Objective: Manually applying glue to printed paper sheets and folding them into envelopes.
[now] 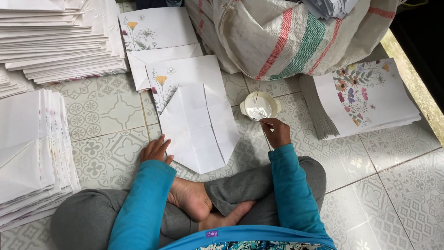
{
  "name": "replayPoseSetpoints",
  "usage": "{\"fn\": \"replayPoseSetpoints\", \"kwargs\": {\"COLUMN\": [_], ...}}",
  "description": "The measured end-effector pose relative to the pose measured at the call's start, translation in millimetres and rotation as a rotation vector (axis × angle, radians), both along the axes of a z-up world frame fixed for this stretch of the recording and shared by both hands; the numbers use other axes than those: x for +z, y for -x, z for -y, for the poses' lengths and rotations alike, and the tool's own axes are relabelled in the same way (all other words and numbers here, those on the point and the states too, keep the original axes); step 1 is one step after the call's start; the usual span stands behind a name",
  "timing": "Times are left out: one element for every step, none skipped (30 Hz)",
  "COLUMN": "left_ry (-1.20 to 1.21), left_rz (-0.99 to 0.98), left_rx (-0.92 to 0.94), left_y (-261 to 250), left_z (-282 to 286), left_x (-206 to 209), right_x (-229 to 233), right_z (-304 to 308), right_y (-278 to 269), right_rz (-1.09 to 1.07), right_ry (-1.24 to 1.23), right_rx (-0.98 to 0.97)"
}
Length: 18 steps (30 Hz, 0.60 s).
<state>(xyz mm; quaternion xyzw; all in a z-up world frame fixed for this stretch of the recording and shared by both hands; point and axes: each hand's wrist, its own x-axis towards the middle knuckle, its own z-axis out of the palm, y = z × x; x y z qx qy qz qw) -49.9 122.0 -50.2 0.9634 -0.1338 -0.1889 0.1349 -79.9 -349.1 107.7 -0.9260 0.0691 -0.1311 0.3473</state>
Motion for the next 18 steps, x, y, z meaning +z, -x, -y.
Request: {"fn": "replayPoseSetpoints", "kwargs": {"left_ry": [0.001,-0.01,-0.022,-0.022,-0.011,0.0,0.0,0.004,0.009,0.01,0.011,0.012,0.015,0.007,-0.002,0.0,-0.004,-0.008], "left_rz": [0.001,0.0,-0.002,-0.002,-0.008,-0.013,-0.011,-0.013,-0.015,-0.014,-0.027,-0.041,-0.044,-0.037,-0.03,-0.034,-0.034,-0.034], "left_rx": [-0.001,0.004,0.006,0.001,0.011,0.022,0.026,0.029,0.033,0.037,0.039,0.04,0.04,0.04,0.04,0.039,0.041,0.043], "left_y": [0.3,0.5,1.1,0.1,2.0,3.8,4.5,5.1,6.4,4.8,6.3,7.6,7.7,7.7,7.9,5.2,4.5,3.9], "left_z": [-0.3,0.1,0.4,2.0,3.4,4.5,5.4,6.0,6.7,7.7,8.8,10.1,10.5,11.0,11.0,11.9,10.4,8.6], "left_x": [-1.7,-3.5,-5.3,-1.3,2.2,5.8,6.4,7.1,7.5,12.1,15.9,19.5,19.6,19.6,19.7,14.7,9.7,4.6], "right_x": [-0.9,-1.9,-3.3,-2.8,-2.7,-2.4,-0.8,1.0,2.8,4.4,5.1,5.5,1.1,-3.5,-8.3,-9.1,-10.9,-12.8], "right_z": [-1.0,-1.4,-1.7,-2.0,-2.3,-2.9,-1.1,0.5,2.2,3.3,4.5,5.8,8.8,11.9,14.5,16.3,16.2,15.8], "right_y": [0.7,1.4,4.0,3.8,4.9,6.0,6.4,6.8,7.6,4.0,3.6,3.1,3.0,2.7,2.7,5.3,7.2,9.2], "right_rz": [0.001,0.005,0.008,0.008,0.006,0.005,0.007,0.01,0.013,0.014,0.023,0.032,0.029,0.005,-0.02,-0.024,-0.027,-0.03], "right_ry": [0.001,-0.013,-0.028,-0.028,-0.047,-0.066,-0.066,-0.073,-0.079,-0.078,-0.1,-0.121,-0.118,-0.088,-0.059,-0.057,-0.009,0.039], "right_rx": [-0.001,-0.003,-0.008,-0.013,-0.02,-0.027,-0.023,-0.049,-0.075,-0.071,-0.141,-0.212,-0.213,-0.225,-0.237,-0.238,-0.226,-0.215]}}
